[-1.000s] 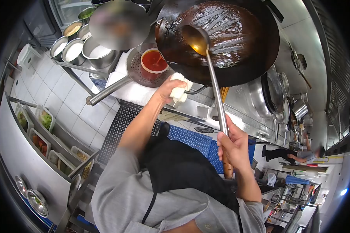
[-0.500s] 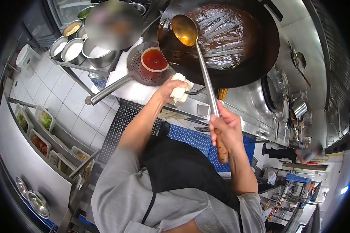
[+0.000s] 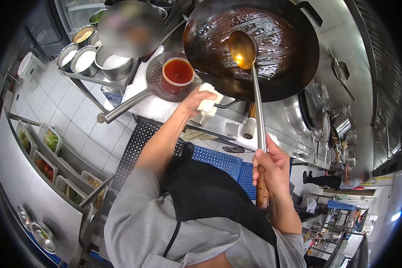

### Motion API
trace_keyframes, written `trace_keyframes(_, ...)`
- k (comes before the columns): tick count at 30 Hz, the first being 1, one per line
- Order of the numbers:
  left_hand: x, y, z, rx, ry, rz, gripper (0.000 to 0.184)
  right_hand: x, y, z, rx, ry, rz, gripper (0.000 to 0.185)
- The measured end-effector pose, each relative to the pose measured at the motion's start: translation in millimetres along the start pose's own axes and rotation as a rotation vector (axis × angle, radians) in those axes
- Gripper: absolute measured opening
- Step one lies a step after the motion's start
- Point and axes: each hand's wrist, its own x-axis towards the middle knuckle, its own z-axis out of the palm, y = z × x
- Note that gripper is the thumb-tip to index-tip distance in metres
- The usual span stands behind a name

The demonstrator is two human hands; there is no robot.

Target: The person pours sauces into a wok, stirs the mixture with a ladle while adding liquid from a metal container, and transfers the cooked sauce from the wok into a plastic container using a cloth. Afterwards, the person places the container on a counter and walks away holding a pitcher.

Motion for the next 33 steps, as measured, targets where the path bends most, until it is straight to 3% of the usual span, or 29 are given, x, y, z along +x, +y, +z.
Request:
trace_keyframes(6,6,-7,-3,-0.025,-0.043,-0.01,0.027,-14,0,33,0.347,-0.18,0.213,0.055)
trace_keyframes(9,5,-5,-2,-0.04,-0.067,-0.012,0.026,-4,3,33,0.217,-0.233,0.15,0.057)
trace_keyframes(12,1,-4,-4,-0.047,-0.028,-0.013,0.022,11,5,19,0.039,-0.125,0.062,0.057)
trace_keyframes(16,-3,-3,-4,-0.041,0.006,-0.019,0.02,23,10,6,0.08,-0.104,0.051,0.056)
trace_keyframes(21,2,-2,3,-0.027,-0.005,-0.016,0.023,4,8,12,0.077,-0.261,0.127,0.061)
trace_keyframes(25,6,0,16,0.019,0.125,0.006,0.023,15,10,2,-0.169,-0.226,-0.034,0.062)
trace_keyframes(28,7,2,19,0.036,0.158,-0.03,0.022,35,22,-25,-0.2,-0.187,-0.28,0.064)
trace_keyframes(33,11,9,42,0.027,0.225,-0.035,0.017,79,67,-59,-0.296,0.046,-0.558,0.06)
